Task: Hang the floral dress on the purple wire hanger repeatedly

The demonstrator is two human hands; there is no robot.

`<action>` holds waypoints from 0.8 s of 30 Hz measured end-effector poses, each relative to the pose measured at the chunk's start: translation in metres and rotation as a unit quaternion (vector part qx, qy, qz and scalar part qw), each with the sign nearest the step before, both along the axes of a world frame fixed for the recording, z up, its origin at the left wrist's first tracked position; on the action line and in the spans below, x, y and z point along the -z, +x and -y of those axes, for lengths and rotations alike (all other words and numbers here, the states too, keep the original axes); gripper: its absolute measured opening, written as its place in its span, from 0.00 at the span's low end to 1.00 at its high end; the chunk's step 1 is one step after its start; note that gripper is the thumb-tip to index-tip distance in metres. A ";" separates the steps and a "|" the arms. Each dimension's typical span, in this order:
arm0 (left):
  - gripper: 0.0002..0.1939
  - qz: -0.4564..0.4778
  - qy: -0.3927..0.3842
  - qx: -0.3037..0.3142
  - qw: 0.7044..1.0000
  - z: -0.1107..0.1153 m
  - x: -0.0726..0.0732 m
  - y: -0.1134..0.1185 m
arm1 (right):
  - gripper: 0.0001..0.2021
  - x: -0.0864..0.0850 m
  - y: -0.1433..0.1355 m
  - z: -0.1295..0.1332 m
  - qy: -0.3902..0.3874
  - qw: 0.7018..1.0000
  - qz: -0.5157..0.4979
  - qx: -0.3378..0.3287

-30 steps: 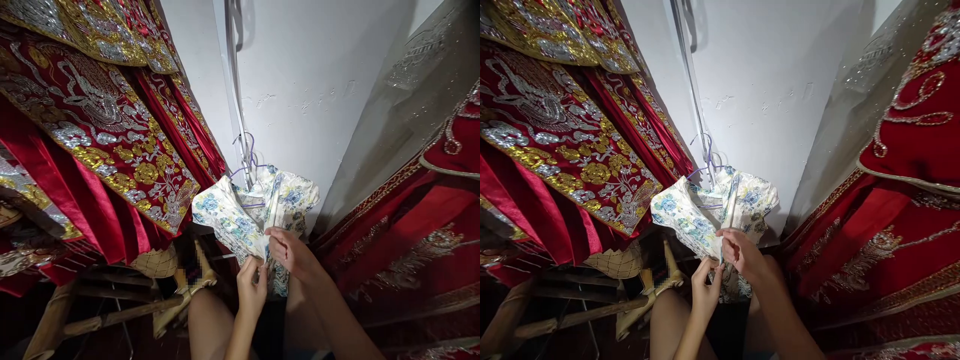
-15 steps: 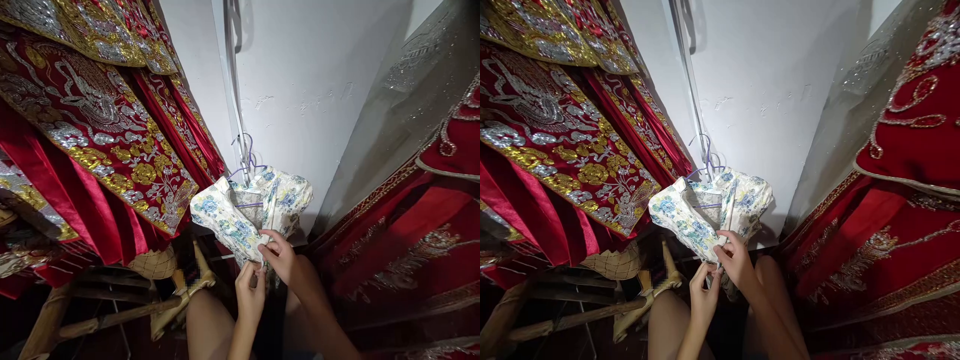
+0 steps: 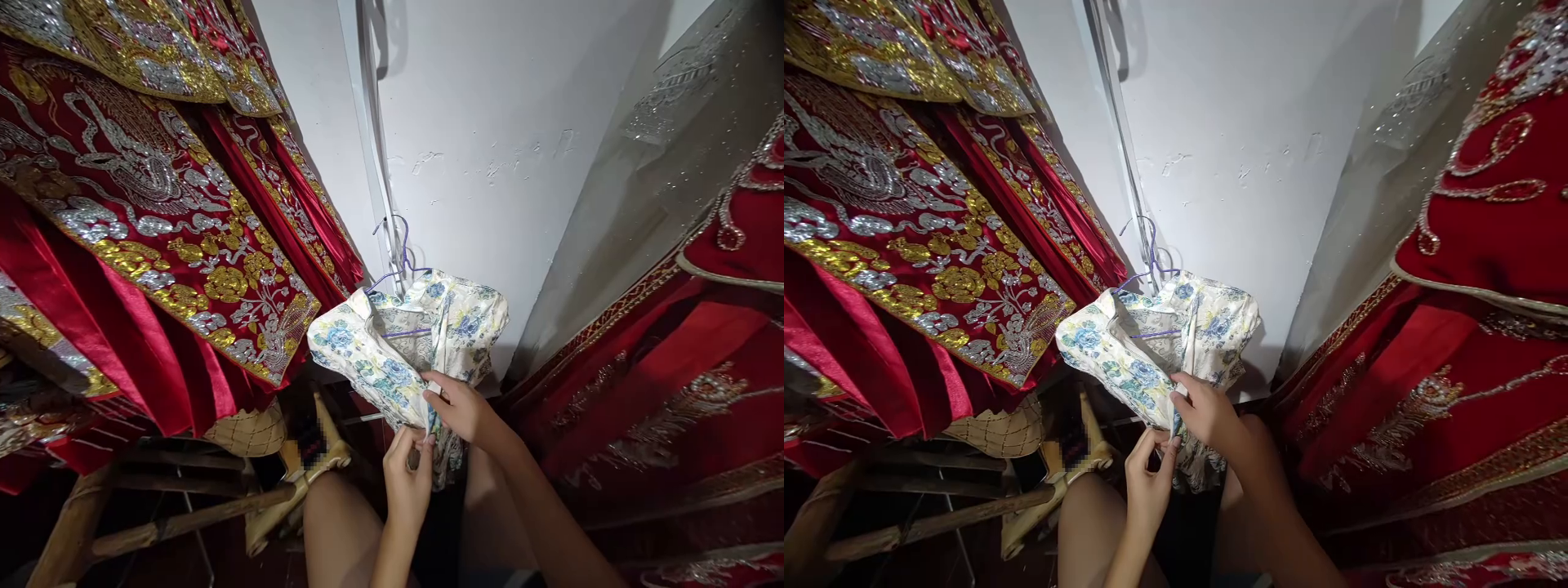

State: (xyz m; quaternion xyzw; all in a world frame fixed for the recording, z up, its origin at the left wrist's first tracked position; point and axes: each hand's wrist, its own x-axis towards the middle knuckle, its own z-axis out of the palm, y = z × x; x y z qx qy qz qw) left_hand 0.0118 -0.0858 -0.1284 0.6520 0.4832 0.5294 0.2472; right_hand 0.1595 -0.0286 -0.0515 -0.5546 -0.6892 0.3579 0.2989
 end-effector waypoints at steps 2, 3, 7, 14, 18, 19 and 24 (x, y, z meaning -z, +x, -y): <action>0.09 0.001 -0.006 0.001 1.000 0.000 0.000 0.000 | 0.13 -0.007 0.004 -0.004 0.018 0.999 0.040 -0.004; 0.09 0.001 -0.009 0.002 1.000 0.001 0.000 0.001 | 0.11 -0.010 0.006 -0.006 0.027 0.998 0.052 -0.003; 0.10 0.000 -0.020 0.003 1.000 0.002 0.004 0.001 | 0.07 -0.013 0.009 -0.008 0.048 0.997 0.056 0.012; 0.11 -0.003 -0.020 -0.011 1.000 -0.002 0.006 -0.009 | 0.06 0.006 0.009 -0.005 0.031 0.999 -0.004 0.030; 0.10 0.001 -0.028 -0.013 1.000 -0.001 0.004 -0.010 | 0.06 0.015 0.006 -0.007 0.038 0.998 -0.042 0.020; 0.10 0.004 -0.029 -0.012 1.000 -0.001 0.004 -0.009 | 0.06 0.017 0.005 -0.007 0.041 0.998 -0.045 0.018; 0.10 0.005 -0.029 -0.016 0.999 0.001 0.006 -0.008 | 0.06 0.028 -0.006 -0.007 0.030 0.997 -0.070 0.018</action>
